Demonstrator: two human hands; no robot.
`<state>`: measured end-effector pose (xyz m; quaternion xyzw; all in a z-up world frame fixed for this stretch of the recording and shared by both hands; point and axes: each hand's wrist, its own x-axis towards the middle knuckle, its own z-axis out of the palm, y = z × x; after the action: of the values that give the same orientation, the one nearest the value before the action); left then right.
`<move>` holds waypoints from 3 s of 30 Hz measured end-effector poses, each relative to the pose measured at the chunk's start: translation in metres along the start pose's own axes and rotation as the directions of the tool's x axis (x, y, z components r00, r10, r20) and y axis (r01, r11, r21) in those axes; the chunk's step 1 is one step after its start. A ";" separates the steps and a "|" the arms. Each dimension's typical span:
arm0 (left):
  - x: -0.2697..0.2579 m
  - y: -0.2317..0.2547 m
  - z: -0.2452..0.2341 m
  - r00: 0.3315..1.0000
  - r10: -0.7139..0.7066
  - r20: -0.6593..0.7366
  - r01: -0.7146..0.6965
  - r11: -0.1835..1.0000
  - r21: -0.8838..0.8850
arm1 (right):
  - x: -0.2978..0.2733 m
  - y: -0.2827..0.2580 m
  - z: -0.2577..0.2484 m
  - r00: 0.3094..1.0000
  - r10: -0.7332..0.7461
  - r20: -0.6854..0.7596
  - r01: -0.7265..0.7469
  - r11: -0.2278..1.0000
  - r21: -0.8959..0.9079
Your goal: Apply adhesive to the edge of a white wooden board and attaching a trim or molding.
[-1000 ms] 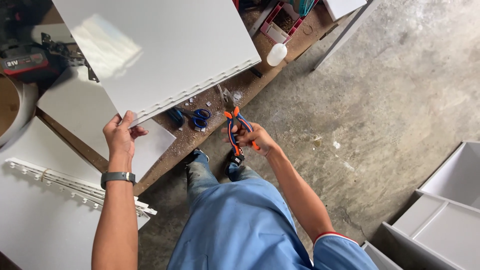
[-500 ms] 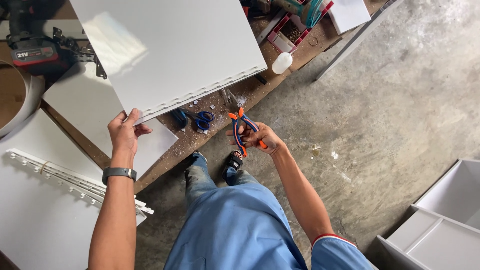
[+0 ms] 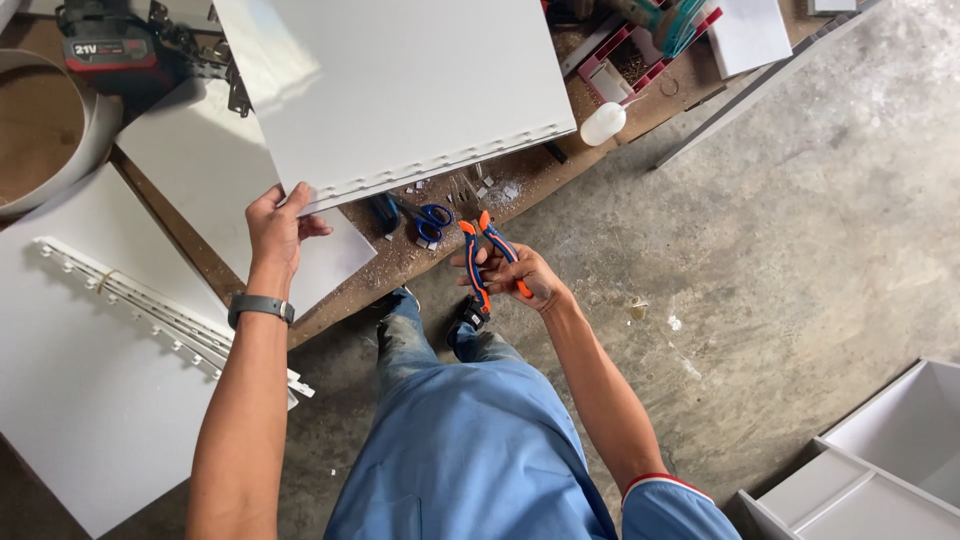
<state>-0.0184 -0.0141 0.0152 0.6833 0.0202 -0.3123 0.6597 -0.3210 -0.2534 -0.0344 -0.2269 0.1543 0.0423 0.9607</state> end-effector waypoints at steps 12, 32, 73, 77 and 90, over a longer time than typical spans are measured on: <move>0.000 0.004 0.002 0.999 0.035 0.032 -0.035 0.999 0.015 | 0.008 0.006 0.024 0.999 -0.005 -0.053 0.005 1.000 0.000; -0.004 0.016 -0.008 0.984 -0.166 0.063 0.175 0.962 -0.210 | -0.031 0.063 0.046 0.967 -0.082 -0.240 0.087 0.996 0.010; -0.038 -0.004 -0.018 0.716 0.668 0.203 -0.540 0.345 0.768 | 0.000 0.054 0.048 0.998 -0.028 -0.062 0.029 1.000 0.011; -0.040 -0.002 -0.015 0.670 0.696 0.260 -0.549 0.228 0.805 | 0.001 0.057 0.056 0.998 -0.027 -0.064 0.028 0.999 0.025; -0.035 -0.004 -0.019 0.672 0.673 0.308 -0.565 0.198 0.801 | 0.035 0.052 0.059 0.998 0.033 -0.060 -0.032 0.999 0.012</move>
<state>-0.0407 0.0171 0.0262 0.8761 -0.3753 0.0511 0.2982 -0.2795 -0.1807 -0.0174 -0.2203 0.1872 0.0502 0.9560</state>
